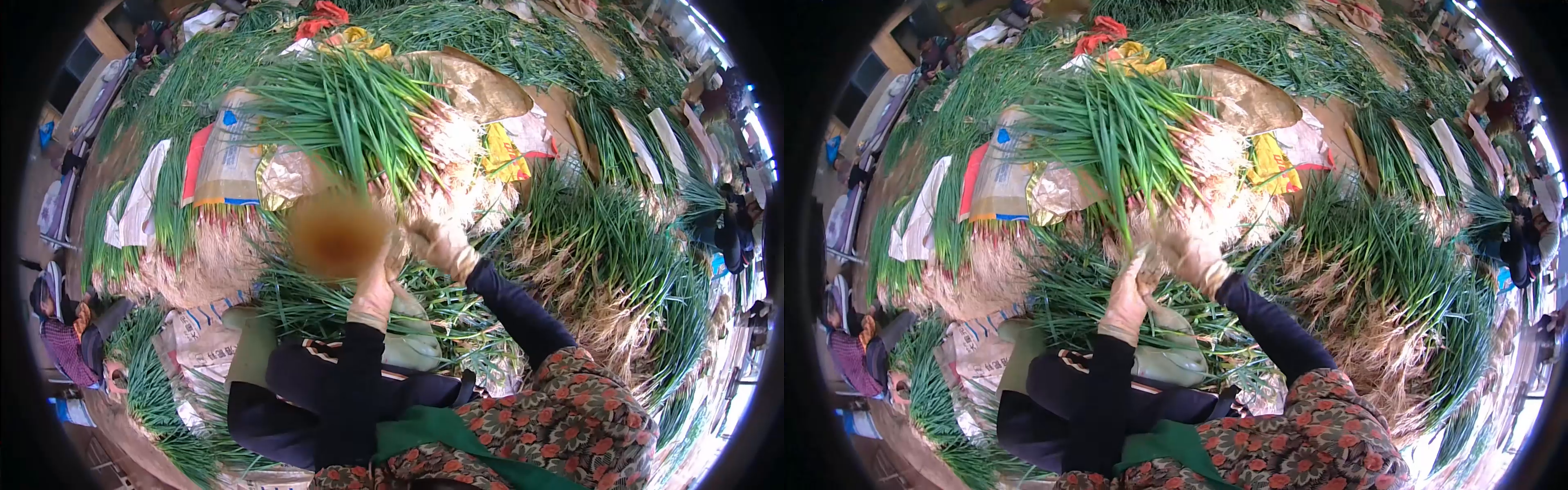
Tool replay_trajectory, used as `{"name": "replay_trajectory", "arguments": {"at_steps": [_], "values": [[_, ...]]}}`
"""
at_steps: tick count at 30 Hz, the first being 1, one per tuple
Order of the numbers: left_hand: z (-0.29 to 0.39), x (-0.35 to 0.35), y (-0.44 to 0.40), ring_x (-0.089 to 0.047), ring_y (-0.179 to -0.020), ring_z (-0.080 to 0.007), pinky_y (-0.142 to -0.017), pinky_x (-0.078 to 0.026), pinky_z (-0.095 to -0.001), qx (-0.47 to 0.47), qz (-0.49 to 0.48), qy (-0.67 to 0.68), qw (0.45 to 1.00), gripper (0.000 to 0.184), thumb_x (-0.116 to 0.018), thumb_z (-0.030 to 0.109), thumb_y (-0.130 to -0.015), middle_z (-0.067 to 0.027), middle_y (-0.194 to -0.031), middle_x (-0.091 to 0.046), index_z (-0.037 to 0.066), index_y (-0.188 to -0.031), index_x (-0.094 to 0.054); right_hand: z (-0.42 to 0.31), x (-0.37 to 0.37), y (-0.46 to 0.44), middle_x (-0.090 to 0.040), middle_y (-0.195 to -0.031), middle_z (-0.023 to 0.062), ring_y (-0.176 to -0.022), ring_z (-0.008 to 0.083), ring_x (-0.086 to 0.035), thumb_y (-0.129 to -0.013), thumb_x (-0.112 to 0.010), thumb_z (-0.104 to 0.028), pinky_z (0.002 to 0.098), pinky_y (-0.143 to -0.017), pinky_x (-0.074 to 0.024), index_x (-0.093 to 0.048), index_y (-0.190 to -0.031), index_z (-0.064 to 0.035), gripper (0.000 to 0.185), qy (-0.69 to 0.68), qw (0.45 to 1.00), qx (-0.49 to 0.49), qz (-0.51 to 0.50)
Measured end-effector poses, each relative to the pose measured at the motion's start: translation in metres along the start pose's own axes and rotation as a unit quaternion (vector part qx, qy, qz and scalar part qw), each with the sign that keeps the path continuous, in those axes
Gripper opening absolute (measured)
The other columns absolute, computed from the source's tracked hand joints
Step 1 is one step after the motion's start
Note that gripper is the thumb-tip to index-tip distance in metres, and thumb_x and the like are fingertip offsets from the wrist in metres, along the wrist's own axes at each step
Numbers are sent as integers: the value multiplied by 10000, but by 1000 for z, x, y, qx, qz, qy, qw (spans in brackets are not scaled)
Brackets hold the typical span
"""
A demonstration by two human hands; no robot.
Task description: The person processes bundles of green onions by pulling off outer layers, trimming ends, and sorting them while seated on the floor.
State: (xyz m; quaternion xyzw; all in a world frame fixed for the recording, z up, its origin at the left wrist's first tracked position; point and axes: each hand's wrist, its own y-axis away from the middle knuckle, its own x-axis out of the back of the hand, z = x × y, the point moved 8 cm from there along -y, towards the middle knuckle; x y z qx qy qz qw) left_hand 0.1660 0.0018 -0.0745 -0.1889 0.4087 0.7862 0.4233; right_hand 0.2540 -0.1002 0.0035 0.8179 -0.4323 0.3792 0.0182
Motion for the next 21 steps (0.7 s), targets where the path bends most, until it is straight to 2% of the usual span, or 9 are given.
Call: {"name": "replay_trajectory", "arguments": {"at_steps": [3,7,11,13,15,16,17,19,21], "values": [[-21,25,-21,-628,-894,-171,-705,-534,-296,26,-58,-83,995,328,-515,214,-917,-88,-1066,-632,25,-1184,-532,-11,-28,34,-646,-794,122,-681,281,-623,-882,-535,-239,385,-631,-488,-585,-1078,-50,276,7,980,-16,-199],[-16,2,6,-571,-670,-154,-626,-532,-317,69,-13,-9,997,263,-480,220,-932,-29,-828,-601,37,-1107,-551,59,-33,2,-502,-587,-30,-463,62,-408,-939,-498,-356,210,-427,-335,-584,-997,-54,320,-374,895,-242,1],[-8,-17,17,-514,-596,-108,-587,-513,-314,49,-93,-16,994,241,-415,206,-960,1,-773,-557,48,-1085,-548,68,-86,-23,-575,-645,7,-497,87,-505,-899,-560,-251,221,-446,-395,-620,-928,-69,194,-486,806,-315,-118],[-8,-13,15,-491,-581,-97,-578,-501,-307,58,-118,41,990,252,-401,200,-966,9,-749,-535,43,-1106,-541,67,-95,-22,-584,-657,24,-560,152,-548,-900,-538,-283,285,-520,-454,-618,-878,-74,225,-218,971,-40,-87],[-5,-16,21,-449,-560,-77,-566,-464,-281,65,-79,59,993,281,-403,221,-971,20,-709,-487,34,-1143,-524,110,-146,19,-625,-728,48,-646,182,-590,-871,-547,-208,304,-581,-486,-625,-897,-57,172,-200,967,-59,-148],[-7,-19,21,-435,-551,-72,-561,-450,-273,86,-91,78,989,294,-409,239,-971,24,-700,-476,34,-1149,-522,142,-178,49,-662,-794,63,-702,179,-611,-841,-567,-117,291,-605,-489,-634,-943,-38,145,-325,892,-221,-223],[-10,-21,21,-421,-541,-68,-557,-437,-266,105,-103,98,984,308,-414,257,-970,28,-691,-465,35,-1155,-520,74,-133,50,-644,-863,54,-790,175,-611,-831,-580,-247,305,-700,-500,-632,-966,-69,230,-363,777,-389,-336],[-16,-33,28,-367,-501,-42,-533,-379,-234,154,-138,154,966,364,-431,330,-964,58,-615,-394,48,-1179,-513,27,-85,13,-638,-864,50,-789,164,-596,-841,-571,-237,291,-698,-493,-624,-1001,-56,247,-500,805,-249,-201],[-25,-39,34,-337,-482,-33,-523,-359,-224,190,-194,205,940,380,-437,354,-959,74,-571,-363,59,-1185,-513,-7,-45,-15,-625,-858,51,-802,154,-579,-872,-539,-194,265,-716,-485,-588,-1087,-36,272,-351,931,11,-103]]}}
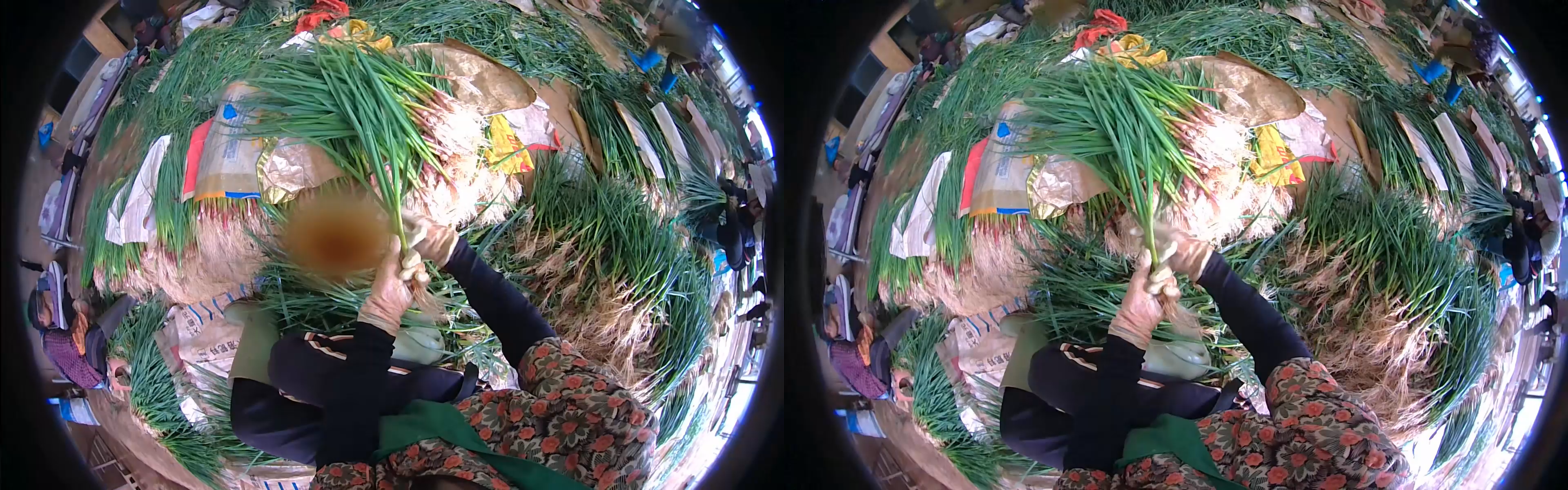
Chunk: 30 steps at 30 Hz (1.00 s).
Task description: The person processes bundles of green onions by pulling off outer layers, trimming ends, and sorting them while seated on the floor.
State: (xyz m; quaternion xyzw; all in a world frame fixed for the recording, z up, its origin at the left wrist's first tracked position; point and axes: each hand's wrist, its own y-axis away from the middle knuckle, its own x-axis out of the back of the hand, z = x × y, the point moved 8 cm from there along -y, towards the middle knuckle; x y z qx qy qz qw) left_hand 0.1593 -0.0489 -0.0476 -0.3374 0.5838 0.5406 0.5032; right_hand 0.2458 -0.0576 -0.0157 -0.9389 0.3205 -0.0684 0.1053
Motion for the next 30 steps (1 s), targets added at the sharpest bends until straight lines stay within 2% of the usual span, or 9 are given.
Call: {"name": "replay_trajectory", "arguments": {"at_steps": [4,8,11,13,15,18,23,26,30], "values": [[10,-18,4,-347,-510,-60,-506,-330,-232,31,-172,122,977,342,-520,329,-921,62,-559,-333,63,-1135,-532,75,-28,7,-630,-888,86,-811,189,-601,-849,-564,-183,297,-725,-497,-538,-1147,-29,337,-22,988,-24,-150],[20,-15,12,-345,-417,-30,-477,-381,-243,-63,2,6,998,361,-450,407,-944,81,-498,-371,78,-1016,-582,163,-59,77,-635,-909,112,-770,233,-614,-855,-541,-190,330,-678,-501,-542,-1111,-16,310,324,906,-175,-207],[40,-13,14,-347,-423,-35,-492,-412,-247,-150,58,36,986,352,-456,394,-945,79,-499,-355,75,-1009,-588,169,-55,106,-638,-925,131,-740,266,-623,-859,-523,-195,354,-643,-504,-544,-1084,-6,295,336,839,-205,-375],[47,6,16,-336,-432,-31,-511,-437,-251,-164,151,-31,974,301,-463,311,-953,91,-512,-306,88,-1122,-573,106,0,57,-640,-935,144,-719,288,-629,-862,-512,-199,371,-619,-506,-546,-1066,0,287,372,910,-64,-173],[52,22,7,-334,-439,-28,-518,-445,-259,-167,153,-95,969,300,-458,263,-957,101,-519,-289,99,-1189,-552,54,64,11,-653,-872,163,-767,302,-641,-850,-552,-345,410,-644,-496,-556,-1093,-31,397,503,845,-140,114],[49,42,0,-371,-469,-47,-523,-442,-238,-159,198,-94,962,290,-493,172,-931,70,-603,-374,101,-1207,-549,56,85,-3,-652,-737,149,-620,308,-634,-845,-538,-384,433,-561,-483,-609,-936,-71,334,584,772,-232,91],[54,40,9,-514,-533,-85,-474,-397,-205,-218,256,-302,892,197,-641,160,-836,-13,-802,-608,89,-1019,-626,46,8,43,-628,-802,210,-763,283,-647,-819,-533,-258,436,-664,-489,-587,-970,-38,273,487,827,-248,-129],[50,55,3,-516,-439,-107,-376,-353,-218,-219,314,-279,881,137,-687,147,-793,-32,-624,-573,50,-859,-618,42,-23,70,-638,-849,193,-822,334,-625,-817,-570,-308,400,-719,-485,-583,-990,-36,322,252,905,-138,-313],[46,67,-2,-495,-380,-122,-337,-330,-235,-222,334,-318,859,142,-685,139,-792,-52,-589,-576,33,-793,-590,34,37,22,-637,-787,135,-722,199,-602,-869,-560,-218,337,-683,-475,-616,-979,-32,223,282,940,-192,10]]}}
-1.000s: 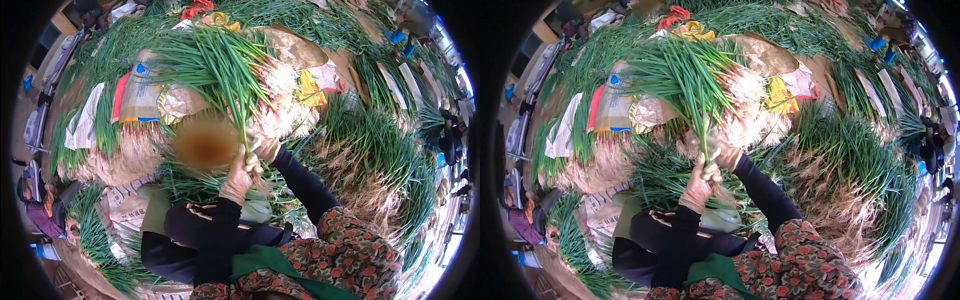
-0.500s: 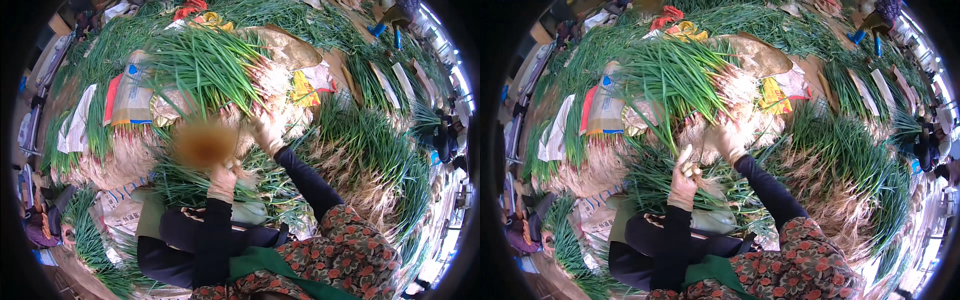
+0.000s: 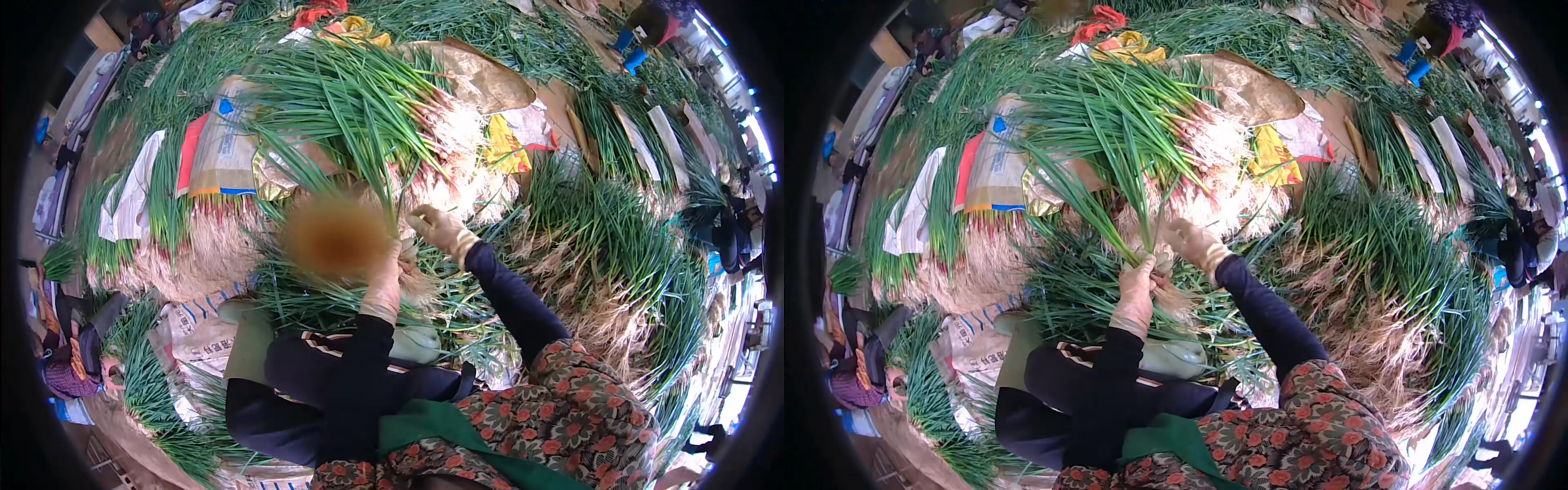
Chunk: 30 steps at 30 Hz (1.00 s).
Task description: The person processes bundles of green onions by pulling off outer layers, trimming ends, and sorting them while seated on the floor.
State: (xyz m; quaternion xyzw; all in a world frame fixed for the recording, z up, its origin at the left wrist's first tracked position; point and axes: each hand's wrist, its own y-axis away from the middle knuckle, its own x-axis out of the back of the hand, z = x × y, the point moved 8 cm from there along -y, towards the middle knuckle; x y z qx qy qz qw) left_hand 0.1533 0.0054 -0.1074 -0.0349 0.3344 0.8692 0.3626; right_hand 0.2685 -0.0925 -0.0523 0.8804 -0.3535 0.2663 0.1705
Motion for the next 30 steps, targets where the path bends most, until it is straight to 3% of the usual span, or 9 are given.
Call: {"name": "replay_trajectory", "arguments": {"at_steps": [6,11,13,19,23,24,27,29,30], "values": [[5,0,0,-570,-524,-143,-452,-463,-252,-5,-40,51,998,99,-578,97,-861,-72,-745,-631,30,-934,-579,12,-46,-21,-583,-645,71,-555,168,-541,-890,-527,-217,307,-521,-470,-601,-798,-11,237,-365,926,-67,74],[-11,-13,4,-511,-533,-128,-493,-448,-230,118,-91,270,951,171,-503,181,-890,-35,-675,-573,40,-838,-584,-10,-71,10,-399,-463,-4,-369,141,-415,-892,-496,-179,325,-356,-421,-516,-672,-95,236,-709,635,-306,22],[4,-27,24,-451,-507,-107,-497,-434,-225,158,-245,402,868,167,-512,184,-886,-6,-609,-490,62,-777,-545,58,-93,-25,-484,-557,-25,-438,85,-467,-910,-470,-107,212,-381,-410,-541,-827,-66,117,-910,353,-208,65],[-14,-33,36,-362,-489,-61,-538,-347,-239,288,-273,447,802,296,-516,342,-912,65,-554,-380,141,-702,-458,1,-56,-25,-548,-679,-9,-421,69,-437,-913,-537,-260,208,-375,-356,-536,-947,-57,206,-568,797,-205,-1],[-4,-27,37,-321,-473,-45,-540,-310,-226,235,-209,382,869,325,-515,378,-910,93,-531,-333,160,-683,-436,4,-55,-40,-513,-568,-3,-428,95,-434,-893,-575,-290,241,-388,-341,-595,-831,-41,257,-461,878,-129,9],[2,-39,47,-325,-474,-43,-530,-311,-219,303,-272,509,758,325,-514,373,-913,91,-530,-327,156,-683,-439,13,-64,-37,-540,-570,10,-431,96,-446,-883,-578,-247,248,-382,-339,-626,-812,-44,220,-470,875,-111,22],[23,-51,56,-329,-477,-43,-517,-324,-215,230,-376,464,769,323,-513,389,-913,91,-542,-334,150,-703,-460,46,-73,-16,-610,-660,52,-584,165,-572,-837,-599,-204,305,-532,-468,-654,-915,-47,184,-199,971,-117,70],[34,-49,58,-332,-480,-62,-527,-361,-222,198,-292,432,830,292,-517,376,-911,78,-556,-344,136,-749,-483,92,-146,-2,-658,-798,105,-744,253,-628,-813,-597,-208,365,-681,-505,-643,-967,-44,229,358,874,58,-324],[39,-49,58,-326,-480,-74,-543,-376,-228,193,-259,437,839,284,-528,348,-908,66,-559,-342,129,-737,-469,75,-129,16,-666,-930,122,-822,299,-636,-808,-588,-234,402,-739,-505,-629,-1018,-57,278,218,933,68,-279]]}}
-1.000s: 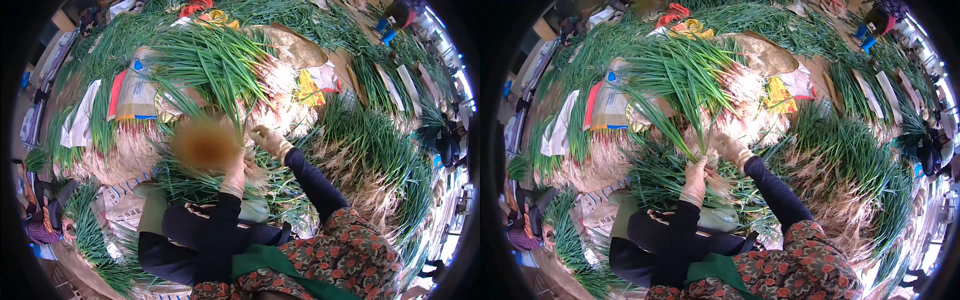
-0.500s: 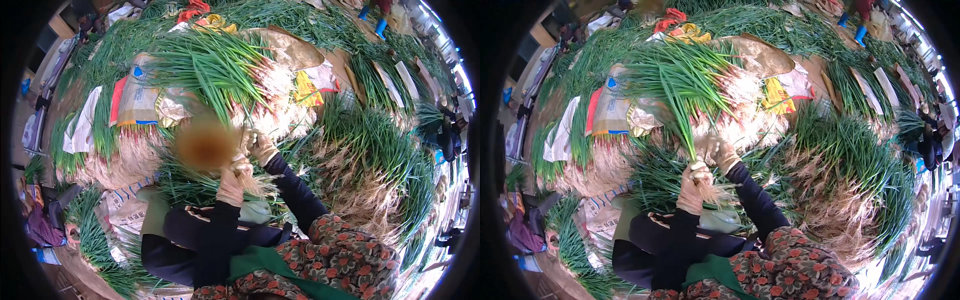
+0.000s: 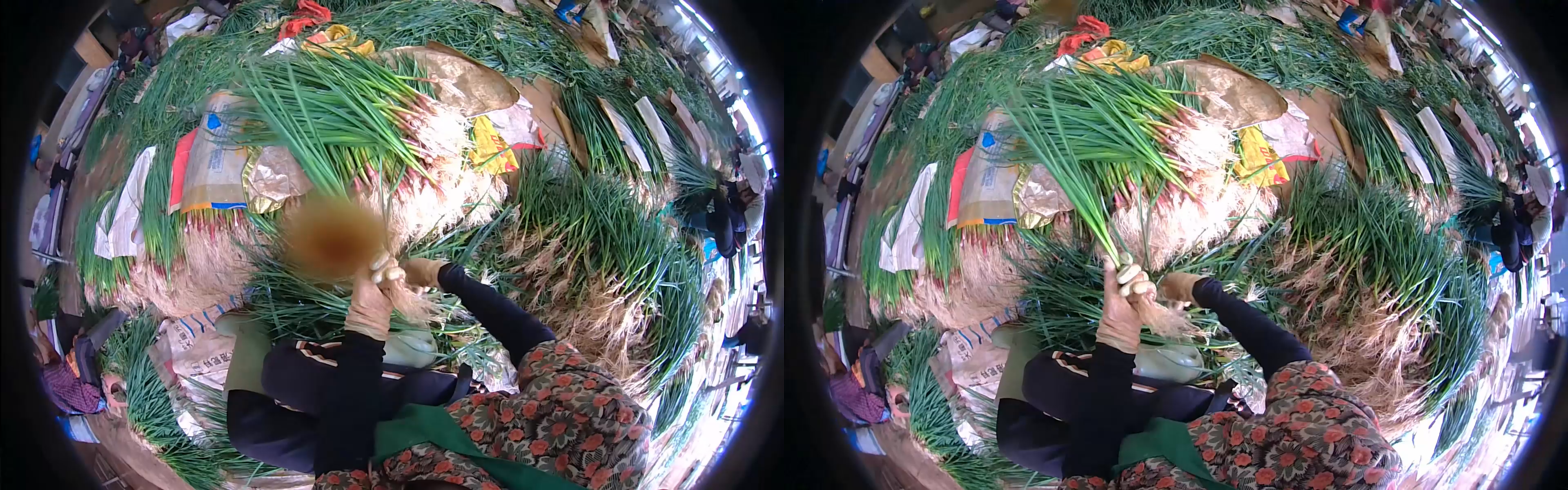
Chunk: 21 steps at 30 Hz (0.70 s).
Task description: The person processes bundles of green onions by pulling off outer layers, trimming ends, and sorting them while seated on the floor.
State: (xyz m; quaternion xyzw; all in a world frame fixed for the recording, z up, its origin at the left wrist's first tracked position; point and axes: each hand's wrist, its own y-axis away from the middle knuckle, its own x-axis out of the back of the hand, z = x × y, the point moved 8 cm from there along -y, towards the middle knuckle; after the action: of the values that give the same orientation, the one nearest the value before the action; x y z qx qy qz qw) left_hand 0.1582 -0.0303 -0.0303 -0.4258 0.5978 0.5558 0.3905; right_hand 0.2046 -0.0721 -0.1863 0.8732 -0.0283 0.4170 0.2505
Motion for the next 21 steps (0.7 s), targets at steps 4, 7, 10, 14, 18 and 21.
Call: {"name": "replay_trajectory", "arguments": {"at_steps": [4,7,10,14,18,21], "values": [[7,36,-16,-370,-495,-40,-490,-369,-213,-32,55,-64,996,230,-485,324,-937,88,-577,-365,111,-971,-565,35,139,75,-649,-834,172,-728,330,-630,-843,-583,-342,421,-616,-489,-609,-946,-66,296,-118,911,-183,350],[7,43,-18,-445,-544,-77,-498,-387,-210,-43,112,-147,982,257,-510,241,-920,54,-677,-503,71,-1107,-557,63,186,106,-628,-707,173,-608,321,-620,-882,-535,-385,420,-538,-478,-613,-912,-73,323,-22,812,-158,562],[10,40,-22,-485,-612,-108,-508,-419,-235,-87,157,-257,950,282,-537,222,-897,-23,-853,-592,52,-1120,-569,57,159,79,-588,-585,156,-527,335,-590,-859,-557,-346,435,-518,-473,-625,-846,-82,273,39,899,-206,384],[33,63,-21,-582,-647,-141,-557,-499,-264,-131,212,-413,876,198,-630,202,-843,-40,-866,-623,68,-988,-620,-46,94,84,-611,-685,171,-612,313,-621,-852,-546,-259,419,-551,-480,-607,-976,-93,216,27,964,-70,254],[26,54,-18,-525,-515,-122,-468,-461,-268,-183,220,-283,915,108,-680,112,-794,-50,-716,-605,55,-849,-607,-29,60,72,-621,-1046,161,-916,240,-629,-883,-526,-207,357,-744,-502,-444,-1276,-42,434,-282,943,135,111],[27,62,-24,-536,-505,-129,-451,-464,-264,-163,186,-360,900,143,-672,111,-799,-59,-720,-609,32,-893,-596,-4,122,50,-621,-901,37,-773,95,-569,-910,-563,-308,214,-612,-474,-553,-1125,-16,362,-530,786,52,314]]}}
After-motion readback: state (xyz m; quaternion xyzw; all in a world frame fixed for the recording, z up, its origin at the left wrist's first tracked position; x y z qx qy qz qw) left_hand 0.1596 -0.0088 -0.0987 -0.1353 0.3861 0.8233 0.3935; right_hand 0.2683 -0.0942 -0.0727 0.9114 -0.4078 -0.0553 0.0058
